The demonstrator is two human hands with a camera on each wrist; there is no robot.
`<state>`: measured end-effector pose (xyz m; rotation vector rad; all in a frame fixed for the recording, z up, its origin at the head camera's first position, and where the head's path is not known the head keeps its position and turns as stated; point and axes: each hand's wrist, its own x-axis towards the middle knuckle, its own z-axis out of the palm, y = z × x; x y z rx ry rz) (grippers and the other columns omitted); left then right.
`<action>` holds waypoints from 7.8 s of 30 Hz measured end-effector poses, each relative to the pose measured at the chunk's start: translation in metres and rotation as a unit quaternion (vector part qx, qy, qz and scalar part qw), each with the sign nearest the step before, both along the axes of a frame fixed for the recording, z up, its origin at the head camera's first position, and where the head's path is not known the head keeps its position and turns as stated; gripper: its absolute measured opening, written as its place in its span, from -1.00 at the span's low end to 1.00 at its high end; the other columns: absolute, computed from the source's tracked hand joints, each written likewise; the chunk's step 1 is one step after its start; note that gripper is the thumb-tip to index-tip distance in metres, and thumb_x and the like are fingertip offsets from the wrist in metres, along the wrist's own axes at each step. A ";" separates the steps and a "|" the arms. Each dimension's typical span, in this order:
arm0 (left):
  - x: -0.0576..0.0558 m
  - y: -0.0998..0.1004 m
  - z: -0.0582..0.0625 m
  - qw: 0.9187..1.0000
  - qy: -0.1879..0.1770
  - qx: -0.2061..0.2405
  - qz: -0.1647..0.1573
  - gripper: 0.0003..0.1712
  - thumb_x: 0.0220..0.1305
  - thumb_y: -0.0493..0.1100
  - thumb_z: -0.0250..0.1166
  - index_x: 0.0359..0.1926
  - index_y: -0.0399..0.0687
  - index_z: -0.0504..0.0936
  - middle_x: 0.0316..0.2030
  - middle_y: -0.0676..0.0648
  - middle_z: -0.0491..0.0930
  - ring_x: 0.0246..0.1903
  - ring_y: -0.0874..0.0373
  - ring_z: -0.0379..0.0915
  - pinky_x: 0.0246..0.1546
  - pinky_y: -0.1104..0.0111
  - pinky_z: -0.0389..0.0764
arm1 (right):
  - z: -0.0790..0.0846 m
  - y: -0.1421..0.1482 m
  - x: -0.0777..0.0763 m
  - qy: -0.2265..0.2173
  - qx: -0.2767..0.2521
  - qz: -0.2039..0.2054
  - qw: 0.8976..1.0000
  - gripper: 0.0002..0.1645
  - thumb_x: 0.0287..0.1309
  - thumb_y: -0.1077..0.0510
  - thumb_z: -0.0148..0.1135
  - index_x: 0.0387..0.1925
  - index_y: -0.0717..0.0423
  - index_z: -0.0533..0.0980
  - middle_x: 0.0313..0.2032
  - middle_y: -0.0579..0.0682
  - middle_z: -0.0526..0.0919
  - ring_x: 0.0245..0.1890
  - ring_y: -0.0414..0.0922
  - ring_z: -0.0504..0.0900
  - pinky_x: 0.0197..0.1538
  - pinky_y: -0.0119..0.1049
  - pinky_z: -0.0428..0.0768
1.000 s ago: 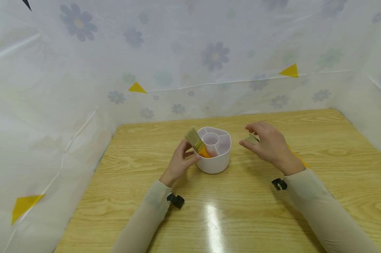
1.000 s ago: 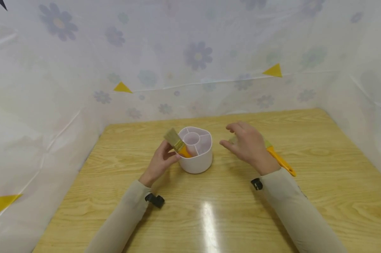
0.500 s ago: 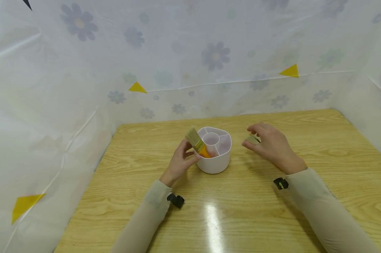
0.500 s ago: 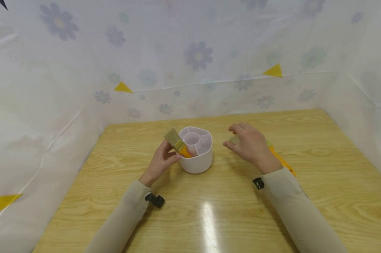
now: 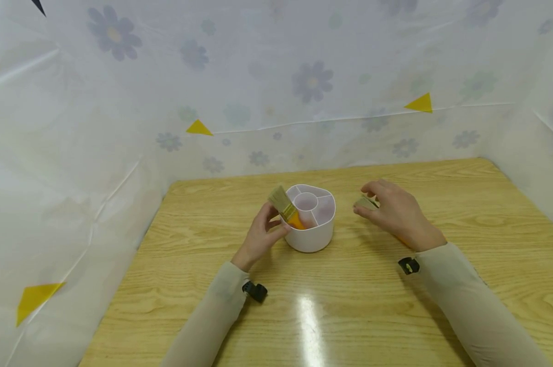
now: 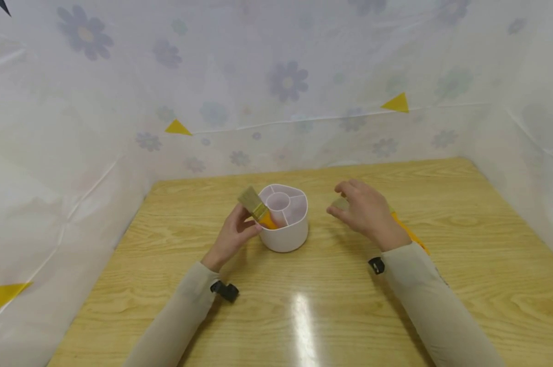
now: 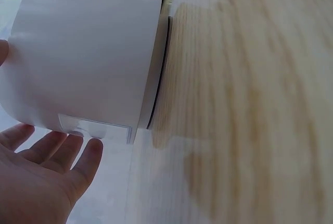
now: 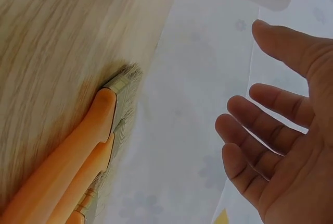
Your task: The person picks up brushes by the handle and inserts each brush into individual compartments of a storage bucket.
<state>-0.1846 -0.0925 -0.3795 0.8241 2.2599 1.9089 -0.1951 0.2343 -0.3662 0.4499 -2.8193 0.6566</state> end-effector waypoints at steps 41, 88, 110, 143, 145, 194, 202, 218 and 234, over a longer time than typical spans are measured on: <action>0.000 0.000 -0.003 1.000 -0.007 0.004 0.016 -0.30 0.20 -0.36 0.24 0.34 -0.31 0.19 0.19 -0.33 0.32 0.22 -0.21 0.24 0.22 -0.10 0.28 | -0.011 0.020 -0.009 -0.117 0.050 -0.004 0.992 -0.33 0.12 -0.21 0.29 0.06 0.21 0.46 -0.06 0.20 0.58 -0.11 0.12 0.55 -0.15 0.10 0.52; 0.000 0.001 -0.003 1.000 -0.012 0.019 0.022 -0.35 0.18 -0.39 0.24 0.27 -0.37 0.21 0.13 -0.34 0.31 0.20 -0.29 0.20 0.20 -0.17 0.26 | -0.021 0.029 -0.013 -0.189 0.030 0.011 0.981 -0.32 0.10 -0.07 0.36 0.11 0.28 0.40 -0.15 0.18 0.61 -0.22 0.02 0.59 -0.21 0.00 0.55; 0.000 0.001 -0.003 0.999 -0.014 0.020 0.022 -0.33 0.18 -0.39 0.23 0.29 -0.38 0.19 0.13 -0.35 0.30 0.20 -0.30 0.20 0.20 -0.15 0.27 | -0.023 0.028 -0.012 -0.203 0.001 0.017 0.979 -0.40 0.12 0.01 0.35 0.06 0.32 0.43 -0.10 0.25 0.58 -0.18 0.10 0.57 -0.22 -0.01 0.55; 0.002 0.001 0.000 1.000 -0.016 0.011 0.024 -0.34 0.19 -0.38 0.23 0.28 -0.37 0.20 0.14 -0.35 0.31 0.19 -0.25 0.23 0.21 -0.11 0.29 | -0.026 0.026 -0.011 -0.175 0.073 0.034 0.981 -0.39 0.09 0.02 0.38 0.10 0.29 0.47 -0.16 0.11 0.62 -0.26 -0.03 0.57 -0.23 -0.01 0.53; 0.002 0.001 0.000 1.000 -0.015 0.010 0.023 -0.34 0.20 -0.39 0.23 0.29 -0.37 0.21 0.14 -0.34 0.31 0.20 -0.24 0.22 0.21 -0.11 0.28 | -0.026 0.026 -0.012 -0.175 0.074 0.034 0.981 -0.37 0.08 -0.02 0.38 0.09 0.28 0.48 -0.16 0.11 0.62 -0.28 -0.04 0.58 -0.24 -0.01 0.54; 0.000 0.002 -0.002 0.999 -0.015 0.031 0.023 -0.32 0.16 -0.41 0.26 0.26 -0.36 0.17 0.20 -0.33 0.27 0.25 -0.22 0.19 0.24 -0.06 0.27 | -0.027 0.020 -0.013 -0.190 0.091 0.012 0.978 -0.36 0.10 -0.07 0.36 0.10 0.25 0.48 -0.21 0.06 0.61 -0.31 -0.05 0.55 -0.31 -0.05 0.51; 0.002 0.003 -0.001 0.999 -0.009 0.007 0.032 -0.29 0.16 -0.35 0.31 0.28 -0.32 0.18 0.21 -0.28 0.31 0.24 -0.18 0.22 0.22 -0.05 0.31 | -0.028 0.019 -0.012 -0.183 0.099 0.009 0.978 -0.38 0.11 -0.02 0.36 0.10 0.27 0.47 -0.19 0.10 0.62 -0.30 -0.03 0.57 -0.31 -0.03 0.53; 0.001 0.002 -0.003 0.999 -0.012 0.025 0.040 -0.31 0.14 -0.38 0.32 0.25 -0.34 0.21 0.17 -0.30 0.32 0.18 -0.21 0.26 0.20 -0.08 0.31 | -0.028 0.019 -0.013 -0.189 0.097 0.015 0.977 -0.41 0.14 -0.01 0.33 0.10 0.26 0.47 -0.17 0.10 0.62 -0.25 0.00 0.59 -0.28 0.00 0.54; 0.001 0.002 -0.001 0.999 -0.010 0.028 0.040 -0.33 0.15 -0.40 0.29 0.22 -0.38 0.18 0.18 -0.35 0.28 0.21 -0.24 0.24 0.20 -0.10 0.31 | -0.026 0.018 -0.017 -0.138 0.060 0.012 0.989 -0.50 0.13 0.00 0.30 0.05 0.18 0.49 -0.35 -0.02 0.58 -0.45 -0.10 0.47 -0.39 -0.17 0.45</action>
